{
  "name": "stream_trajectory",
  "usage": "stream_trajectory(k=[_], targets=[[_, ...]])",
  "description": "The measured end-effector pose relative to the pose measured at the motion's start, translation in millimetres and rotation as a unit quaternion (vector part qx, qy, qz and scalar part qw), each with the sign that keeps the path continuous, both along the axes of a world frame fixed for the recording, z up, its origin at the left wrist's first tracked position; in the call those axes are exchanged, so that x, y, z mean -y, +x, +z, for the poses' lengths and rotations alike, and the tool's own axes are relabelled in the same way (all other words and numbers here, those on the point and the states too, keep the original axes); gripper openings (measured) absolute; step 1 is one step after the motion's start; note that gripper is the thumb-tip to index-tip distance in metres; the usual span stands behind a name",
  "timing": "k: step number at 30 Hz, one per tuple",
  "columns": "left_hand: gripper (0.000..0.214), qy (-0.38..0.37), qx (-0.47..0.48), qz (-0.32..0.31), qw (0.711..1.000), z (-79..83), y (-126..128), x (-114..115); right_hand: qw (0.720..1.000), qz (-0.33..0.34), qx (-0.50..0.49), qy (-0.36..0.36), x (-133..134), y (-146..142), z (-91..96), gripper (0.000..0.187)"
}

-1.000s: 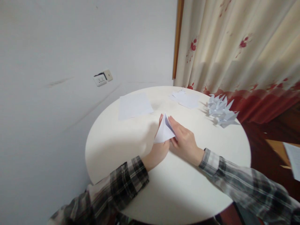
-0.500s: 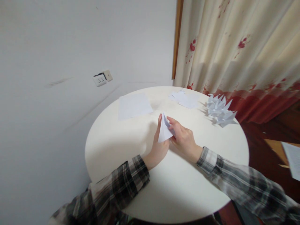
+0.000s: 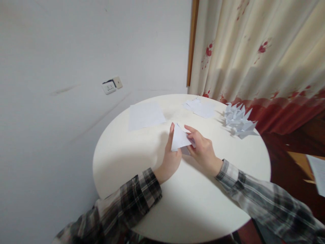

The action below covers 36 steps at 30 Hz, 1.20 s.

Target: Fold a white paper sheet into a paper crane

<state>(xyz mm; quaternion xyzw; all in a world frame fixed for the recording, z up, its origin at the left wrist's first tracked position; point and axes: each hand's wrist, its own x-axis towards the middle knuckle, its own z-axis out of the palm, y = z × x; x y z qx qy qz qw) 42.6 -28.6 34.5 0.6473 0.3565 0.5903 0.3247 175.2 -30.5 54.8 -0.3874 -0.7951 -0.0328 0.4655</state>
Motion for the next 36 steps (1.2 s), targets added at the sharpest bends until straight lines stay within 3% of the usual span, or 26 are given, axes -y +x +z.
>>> stream_trajectory(k=[7,16,21,24,26,31,36], targets=[[0.056,-0.007,-0.035,-0.025,0.999,5.7,-7.5,-1.1,0.997,-0.02,-0.042,-0.054,-8.2,7.6,-2.4,0.032],[0.063,0.0,-0.065,-0.013,0.998,12.2,-11.6,3.9,0.994,-0.059,-0.078,-0.057,-10.9,13.7,3.9,0.016],[0.061,-0.04,-0.046,-0.116,0.991,15.5,-19.0,-2.2,0.99,-0.046,-0.115,-0.075,-15.6,21.4,1.2,0.015],[0.078,-0.084,-0.011,-0.234,0.968,13.8,-22.5,-8.0,0.991,-0.042,-0.105,-0.072,-18.8,26.8,-2.8,0.019],[0.083,-0.123,0.035,-0.272,0.954,12.6,-22.6,-11.2,0.994,-0.043,-0.079,-0.06,-18.7,28.2,-5.2,0.019],[0.051,-0.219,0.182,-0.189,0.94,17.6,-16.7,-14.6,0.999,-0.023,0.043,0.012,-8.7,22.0,-8.0,0.014],[0.028,-0.33,0.254,-0.13,0.9,30.3,-10.7,-9.3,0.99,0.035,0.125,0.051,2.9,13.3,-6.1,0.018]])
